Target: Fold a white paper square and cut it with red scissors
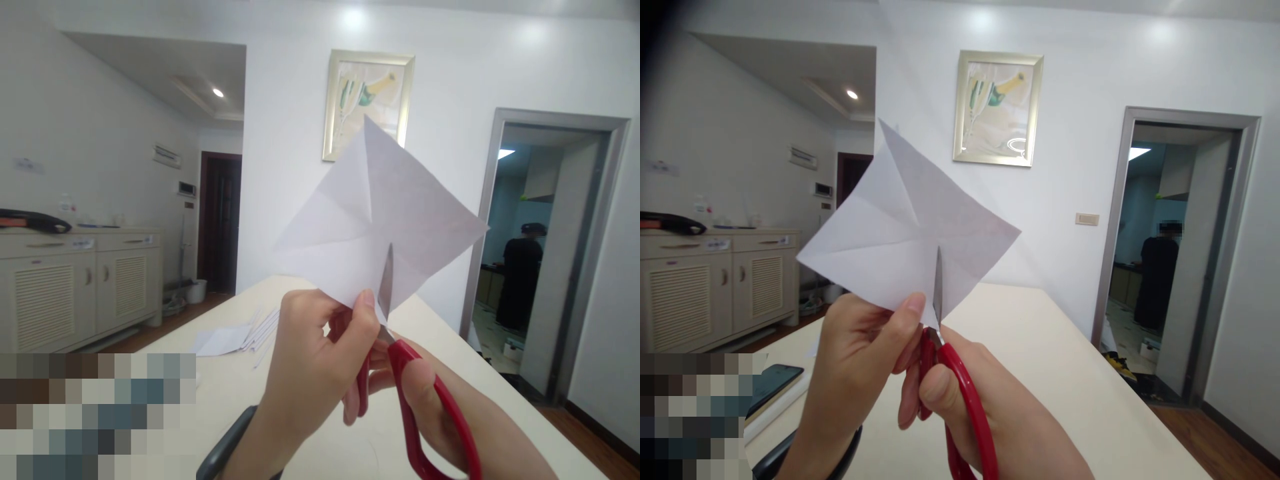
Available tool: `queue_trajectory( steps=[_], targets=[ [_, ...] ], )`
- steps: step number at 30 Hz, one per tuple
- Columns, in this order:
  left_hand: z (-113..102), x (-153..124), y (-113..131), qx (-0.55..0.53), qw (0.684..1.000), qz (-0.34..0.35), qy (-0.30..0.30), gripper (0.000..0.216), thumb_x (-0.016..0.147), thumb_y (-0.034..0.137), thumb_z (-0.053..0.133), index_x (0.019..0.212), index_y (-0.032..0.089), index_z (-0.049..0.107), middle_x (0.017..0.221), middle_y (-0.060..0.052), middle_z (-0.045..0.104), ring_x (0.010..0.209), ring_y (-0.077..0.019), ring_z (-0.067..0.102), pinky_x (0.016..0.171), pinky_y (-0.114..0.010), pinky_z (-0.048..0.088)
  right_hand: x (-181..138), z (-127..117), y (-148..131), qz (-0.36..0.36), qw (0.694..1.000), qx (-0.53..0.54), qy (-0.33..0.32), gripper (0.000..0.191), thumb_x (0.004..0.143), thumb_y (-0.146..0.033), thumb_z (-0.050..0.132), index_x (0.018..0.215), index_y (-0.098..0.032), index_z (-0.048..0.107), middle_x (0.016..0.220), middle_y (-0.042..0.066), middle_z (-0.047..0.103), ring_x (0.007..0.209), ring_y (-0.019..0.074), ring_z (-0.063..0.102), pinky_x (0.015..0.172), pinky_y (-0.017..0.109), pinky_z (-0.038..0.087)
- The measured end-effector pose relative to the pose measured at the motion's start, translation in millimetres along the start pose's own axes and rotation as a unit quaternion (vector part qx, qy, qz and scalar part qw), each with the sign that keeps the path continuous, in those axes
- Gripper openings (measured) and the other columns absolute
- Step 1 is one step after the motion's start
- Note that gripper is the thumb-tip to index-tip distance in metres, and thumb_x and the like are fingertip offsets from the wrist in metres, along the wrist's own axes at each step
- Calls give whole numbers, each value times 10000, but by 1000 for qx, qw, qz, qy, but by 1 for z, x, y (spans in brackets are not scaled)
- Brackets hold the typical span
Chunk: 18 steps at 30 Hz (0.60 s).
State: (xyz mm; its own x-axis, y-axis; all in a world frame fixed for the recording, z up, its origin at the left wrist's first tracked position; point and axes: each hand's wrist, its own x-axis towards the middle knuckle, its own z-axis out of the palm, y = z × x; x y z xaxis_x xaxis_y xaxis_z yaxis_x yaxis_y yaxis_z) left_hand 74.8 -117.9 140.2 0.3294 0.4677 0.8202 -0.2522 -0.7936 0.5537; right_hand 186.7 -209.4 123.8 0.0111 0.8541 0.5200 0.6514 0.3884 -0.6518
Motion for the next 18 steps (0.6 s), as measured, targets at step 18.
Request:
queue_trajectory(
  steps=[18],
  targets=[
    [-2,-3,1,-28,998,-44,-39,615,922,257,443,313,209,368,234,34,445,230,-87,476,346,-179,423,0,-3,8,19,998,39,-53,674,899,-722,191,896,-237,659,880,49,671,732,181,630,626,272,519]
  ],
)
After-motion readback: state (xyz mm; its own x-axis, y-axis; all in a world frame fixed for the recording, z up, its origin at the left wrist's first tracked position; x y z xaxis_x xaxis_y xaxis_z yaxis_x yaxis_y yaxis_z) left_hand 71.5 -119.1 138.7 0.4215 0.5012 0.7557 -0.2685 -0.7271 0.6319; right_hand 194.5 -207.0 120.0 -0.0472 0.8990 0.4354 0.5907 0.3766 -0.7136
